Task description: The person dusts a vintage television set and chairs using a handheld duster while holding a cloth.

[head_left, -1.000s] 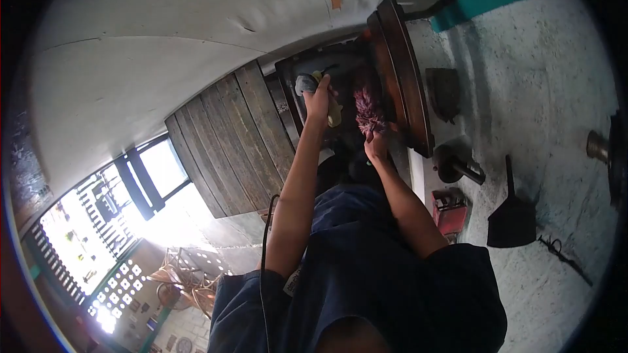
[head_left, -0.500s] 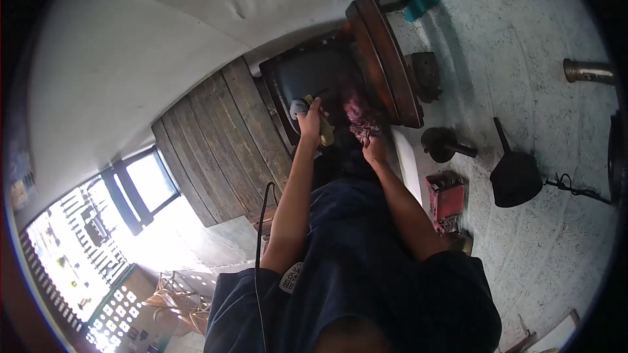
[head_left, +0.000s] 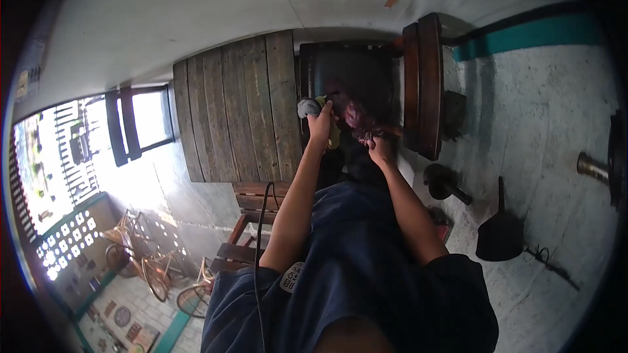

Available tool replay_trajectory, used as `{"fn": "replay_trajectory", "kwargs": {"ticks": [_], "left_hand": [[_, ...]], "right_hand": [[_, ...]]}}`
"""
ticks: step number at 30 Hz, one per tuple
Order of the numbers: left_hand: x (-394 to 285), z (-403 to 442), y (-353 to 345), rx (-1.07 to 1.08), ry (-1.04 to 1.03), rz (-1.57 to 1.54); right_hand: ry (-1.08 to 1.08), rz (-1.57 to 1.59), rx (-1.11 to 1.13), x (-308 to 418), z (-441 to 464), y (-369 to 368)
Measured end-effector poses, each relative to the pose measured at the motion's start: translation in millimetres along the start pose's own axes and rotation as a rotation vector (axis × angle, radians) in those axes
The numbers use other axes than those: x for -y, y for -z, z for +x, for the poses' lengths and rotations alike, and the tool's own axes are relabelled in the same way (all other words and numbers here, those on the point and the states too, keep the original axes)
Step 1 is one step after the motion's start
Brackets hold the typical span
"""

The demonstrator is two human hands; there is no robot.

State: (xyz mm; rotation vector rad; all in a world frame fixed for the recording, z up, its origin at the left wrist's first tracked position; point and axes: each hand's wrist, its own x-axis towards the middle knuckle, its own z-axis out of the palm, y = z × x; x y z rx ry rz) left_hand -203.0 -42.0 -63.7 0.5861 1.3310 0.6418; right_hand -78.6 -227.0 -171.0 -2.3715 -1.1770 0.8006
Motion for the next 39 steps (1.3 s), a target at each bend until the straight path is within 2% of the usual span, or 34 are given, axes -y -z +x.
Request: {"fn": "replay_trajectory", "kwargs": {"ticks": [1, 2, 4, 5, 7, 12, 14, 21, 23, 24, 26, 29, 33, 36, 39], "left_hand": [[-0.7, 0.0, 2.0, -0.014, 0.037, 0.014], [-1.6, 0.5, 2.9, -0.025, 0.074, 0.027], [-2.2, -1.3, 4.1, -0.052, 0.058, -0.016], [-0.9, -3.8, 5.8, -0.064, 0.043, -0.05], [4.9, -5.1, 9.9, -0.098, 0.049, -0.09], [24.2, -7.7, 18.7, -0.239, 0.095, -0.204], [36.5, -9.5, 23.9, -0.196, 0.032, -0.248], [62.1, -35.8, 28.4, -0.298, 0.025, -0.279], [68.2, -44.7, 30.9, -0.312, 0.016, -0.246], [71.0, -49.8, 31.0, -0.314, -0.001, -0.262], [74.7, -54.4, 31.6, -0.324, 0.003, -0.28], [80.4, -62.9, 38.8, -0.299, -0.022, -0.278], [81.4, -72.7, 40.6, -0.238, -0.071, -0.258], [82.3, -86.8, 43.6, -0.221, -0.139, -0.29], [85.6, -92.9, 44.7, -0.192, -0.148, -0.283]], "right_hand": [[0.03, -0.041, -0.081, -0.4, 4.4, -3.8], [0.042, -0.04, -0.066, -3.3, 10.5, -4.3], [-0.061, -0.11, 0.252, 11.1, 26.4, 16.4], [-0.049, -0.118, 0.27, 12.6, 34.1, 23.6], [0.128, -0.154, 0.313, 3.9, 55.7, 31.5], [0.133, -0.188, 0.345, -2.8, 95.2, 24.2], [0.322, -0.236, 0.486, -0.7, 108.4, 45.6], [0.413, -0.289, 0.514, 2.9, 95.5, 58.2], [0.457, -0.415, 0.625, 8.2, 92.3, 72.2], [0.465, -0.419, 0.621, 9.4, 84.9, 74.4], [0.327, -0.395, 0.512, 13.4, 67.9, 74.6], [0.401, -0.335, 0.558, -3.9, 57.9, 67.6], [0.408, -0.439, 0.566, -5.0, 42.0, 71.5], [0.403, -0.388, 0.467, -12.5, 28.8, 65.3], [0.46, -0.42, 0.56, -11.1, 24.2, 75.7]]}}
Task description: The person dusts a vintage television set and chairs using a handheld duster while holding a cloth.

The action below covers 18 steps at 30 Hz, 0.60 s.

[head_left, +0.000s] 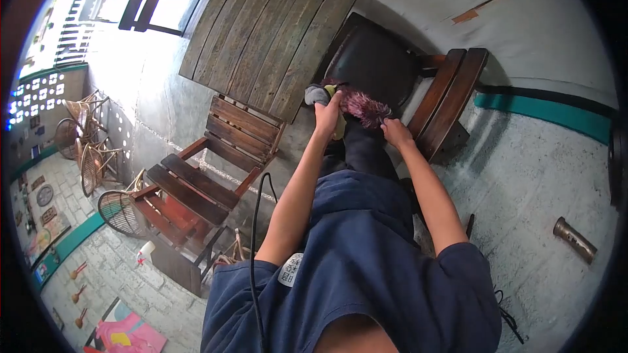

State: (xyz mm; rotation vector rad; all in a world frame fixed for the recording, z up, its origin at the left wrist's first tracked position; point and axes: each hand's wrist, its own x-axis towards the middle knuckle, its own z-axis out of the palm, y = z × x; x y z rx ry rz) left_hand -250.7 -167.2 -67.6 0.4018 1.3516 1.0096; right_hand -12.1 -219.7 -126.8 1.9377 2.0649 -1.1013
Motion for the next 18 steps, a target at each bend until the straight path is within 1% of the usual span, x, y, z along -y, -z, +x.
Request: {"fn": "replay_trajectory", "kwargs": {"ticks": [2, 4, 6, 8, 9, 11, 13, 15, 18], "left_hand": [[2.9, -6.2, 1.2, -0.011, 0.008, 0.013], [3.3, -11.1, 0.9, -0.073, 0.019, -0.014], [0.7, -11.4, -0.6, -0.074, 0.047, -0.006], [-1.4, -7.8, -6.9, -0.108, 0.054, 0.02], [-1.3, -2.1, -8.6, -0.104, 0.064, 0.011], [-1.7, 11.7, -13.3, -0.107, 0.073, 0.0], [-6.8, 20.8, -20.5, -0.119, 0.076, -0.009], [-15.0, 31.3, -28.6, -0.097, 0.024, 0.078], [-26.3, 50.7, -42.2, -0.12, 0.034, 0.114]], "right_hand": [[-0.117, -0.021, -0.055, 7.7, -2.0, -7.9], [-0.118, -0.007, -0.06, 8.7, 0.5, -11.6], [-0.122, 0.011, -0.063, 7.7, 4.8, -8.8], [-0.017, 0.048, -0.012, 0.2, 9.6, 2.4], [-0.017, 0.048, -0.012, -1.4, 15.2, 1.3], [-0.15, 0.103, -0.1, -2.0, 25.4, -4.0], [-0.11, 0.122, -0.087, -4.7, 36.1, 6.8], [-0.068, 0.156, -0.086, -6.2, 54.1, 24.1], [-0.115, 0.116, -0.048, -16.6, 76.3, 44.6]]}}
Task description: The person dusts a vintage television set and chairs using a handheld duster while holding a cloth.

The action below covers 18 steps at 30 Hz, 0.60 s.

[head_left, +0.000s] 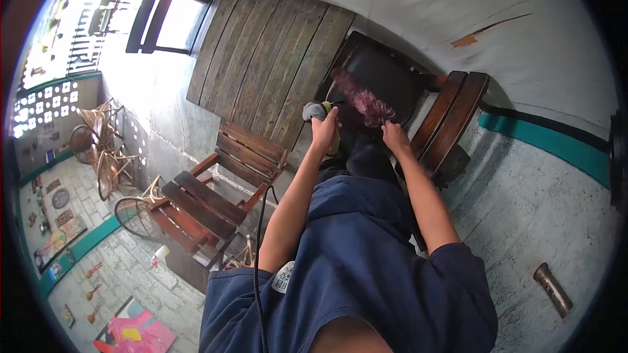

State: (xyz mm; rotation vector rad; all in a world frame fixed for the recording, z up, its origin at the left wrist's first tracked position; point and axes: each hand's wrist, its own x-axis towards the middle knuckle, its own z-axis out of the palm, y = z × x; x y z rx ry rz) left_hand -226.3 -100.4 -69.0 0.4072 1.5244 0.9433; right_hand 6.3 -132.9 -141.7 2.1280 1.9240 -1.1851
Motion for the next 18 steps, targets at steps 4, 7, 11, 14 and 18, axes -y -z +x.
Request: {"fn": "replay_trajectory", "kwargs": {"ticks": [4, 7, 11, 14, 18], "left_hand": [[-27.8, 25.3, -27.7, -0.025, 0.02, 0.062], [-41.7, 47.1, -45.8, 0.008, -0.027, 0.06], [-68.0, 61.7, -78.1, 0.008, -0.051, 0.108], [-81.1, 66.7, -98.4, 0.032, -0.018, 0.153], [-87.5, 67.6, -121.0, 0.08, -0.015, 0.167]], "right_hand": [[0.003, 0.047, -0.076, -18.4, 38.7, 10.3], [0.003, -0.026, -0.027, -24.2, 55.7, 33.6], [-0.026, 0.031, -0.143, -37.0, 83.5, 21.1], [0.044, 0.084, -0.231, -37.0, 88.3, 36.3], [-0.035, 0.181, -0.231, -36.2, 96.3, 31.3]]}}
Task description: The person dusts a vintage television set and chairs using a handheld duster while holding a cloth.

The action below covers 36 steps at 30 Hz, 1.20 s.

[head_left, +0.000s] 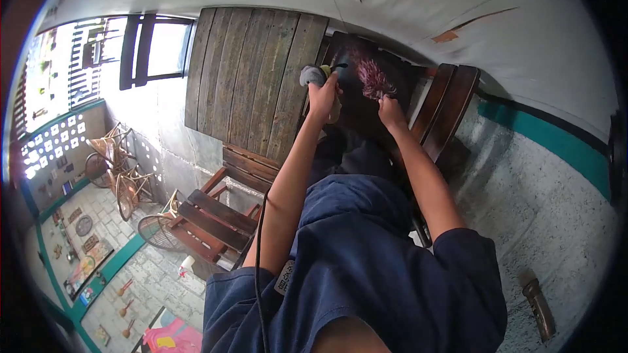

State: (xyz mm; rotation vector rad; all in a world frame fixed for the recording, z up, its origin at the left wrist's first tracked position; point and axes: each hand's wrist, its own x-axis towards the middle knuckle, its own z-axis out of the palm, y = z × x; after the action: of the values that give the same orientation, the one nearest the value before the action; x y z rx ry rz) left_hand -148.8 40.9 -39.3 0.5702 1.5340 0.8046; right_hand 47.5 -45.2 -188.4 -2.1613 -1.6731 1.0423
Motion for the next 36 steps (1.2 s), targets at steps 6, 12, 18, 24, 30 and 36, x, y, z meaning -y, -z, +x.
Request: {"fn": "replay_trajectory", "kwargs": {"ticks": [6, 12, 18, 24, 30, 36], "left_hand": [[-2.4, 7.9, -2.6, 0.051, -0.025, -0.023], [-14.7, 36.2, -9.4, 0.112, -0.05, -0.05], [-40.4, 31.1, -12.5, 0.184, -0.021, -0.092], [-26.6, 21.6, 14.9, 0.274, -0.083, -0.091], [-9.0, 1.4, 63.5, 0.269, -0.026, -0.045], [15.5, -9.1, 115.0, 0.266, -0.039, -0.082]], "right_hand": [[-0.041, -0.08, 0.079, -3.9, -13.0, 3.0], [-0.038, -0.113, 0.151, -5.0, -39.9, -5.7], [-0.131, -0.094, 0.081, 15.3, -69.5, -28.8], [-0.141, -0.124, 0.122, 21.4, -115.1, -48.1], [-0.252, -0.189, 0.182, 58.9, -173.8, -40.9], [-0.203, -0.009, -0.098, 42.6, -208.2, -109.5]]}}
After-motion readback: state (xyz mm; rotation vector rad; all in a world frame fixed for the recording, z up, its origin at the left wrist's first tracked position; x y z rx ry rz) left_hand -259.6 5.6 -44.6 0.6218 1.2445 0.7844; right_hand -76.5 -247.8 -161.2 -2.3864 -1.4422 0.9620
